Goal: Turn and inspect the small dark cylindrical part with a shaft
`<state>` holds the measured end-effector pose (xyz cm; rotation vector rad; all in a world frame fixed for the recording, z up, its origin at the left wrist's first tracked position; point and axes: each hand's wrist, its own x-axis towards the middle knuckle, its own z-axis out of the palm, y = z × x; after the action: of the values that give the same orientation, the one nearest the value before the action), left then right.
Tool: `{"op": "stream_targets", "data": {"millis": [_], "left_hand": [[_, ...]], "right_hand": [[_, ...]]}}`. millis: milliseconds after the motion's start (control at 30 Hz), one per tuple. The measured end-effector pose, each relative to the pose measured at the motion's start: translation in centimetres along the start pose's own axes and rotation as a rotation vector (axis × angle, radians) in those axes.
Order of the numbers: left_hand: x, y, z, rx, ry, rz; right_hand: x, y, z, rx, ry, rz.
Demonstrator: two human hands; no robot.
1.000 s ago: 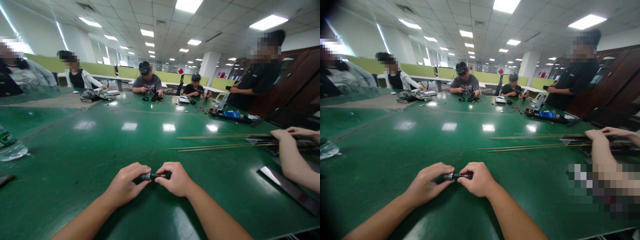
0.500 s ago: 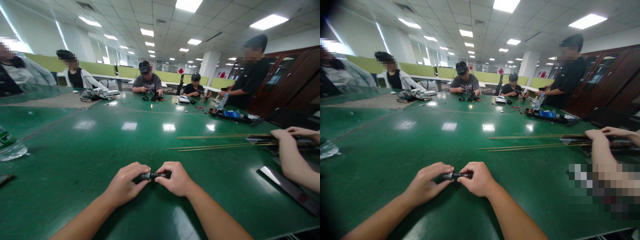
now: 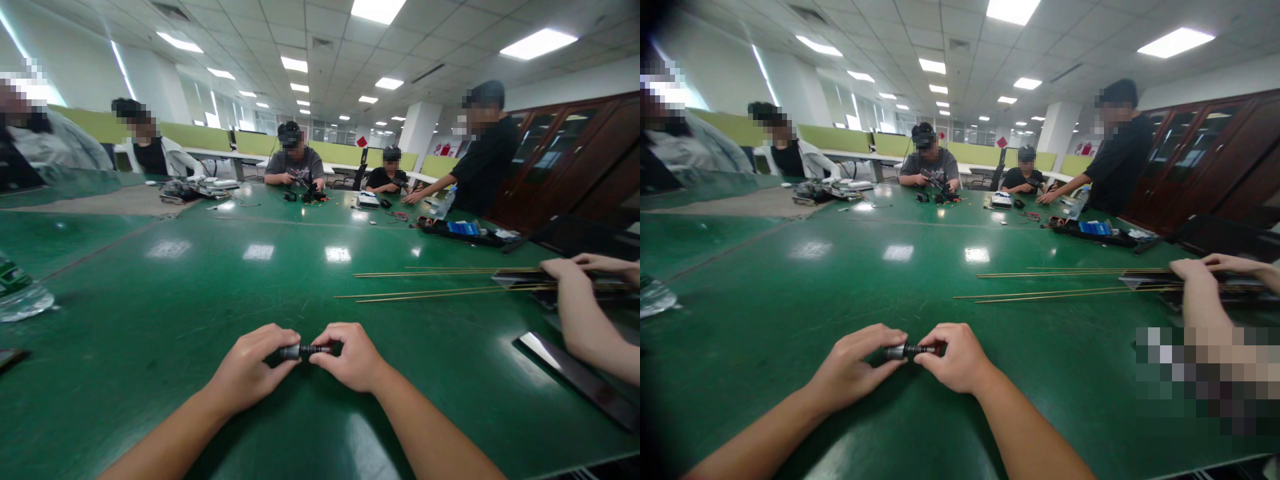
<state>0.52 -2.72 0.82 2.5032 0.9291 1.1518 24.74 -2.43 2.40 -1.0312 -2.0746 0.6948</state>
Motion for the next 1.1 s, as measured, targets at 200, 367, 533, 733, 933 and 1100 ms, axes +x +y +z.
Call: {"op": "stream_targets", "data": {"millis": [200,367,533,733,933,1100], "left_hand": [[0.05,0.08,-0.26,-0.003,0.006,0.002],[0.03,0.06,-0.35,-0.006,0.005,-0.001],[0.10,0.08,-0.33,-0.010,0.010,0.002],[0.00,-0.11,-0.28,0.003,0.016,0.007],[-0.14,-0.25,-0.29,0.007,0.011,0.003],[-0.07,-0.23,-0.24,0.011,0.008,-0.008]], "right_hand": [[0.00,0.09,-0.04,-0.006,0.008,0.020],[0.06,0.04,-0.03,-0.003,0.008,0.019],[0.03,-0.07,-0.10,-0.008,0.011,0.018],[-0.01,-0.03,-0.08,-0.014,0.014,0.004],[-0.06,-0.01,-0.04,-0.012,0.015,0.002],[-0.04,-0.03,-0.07,-0.012,0.013,0.004]]}}
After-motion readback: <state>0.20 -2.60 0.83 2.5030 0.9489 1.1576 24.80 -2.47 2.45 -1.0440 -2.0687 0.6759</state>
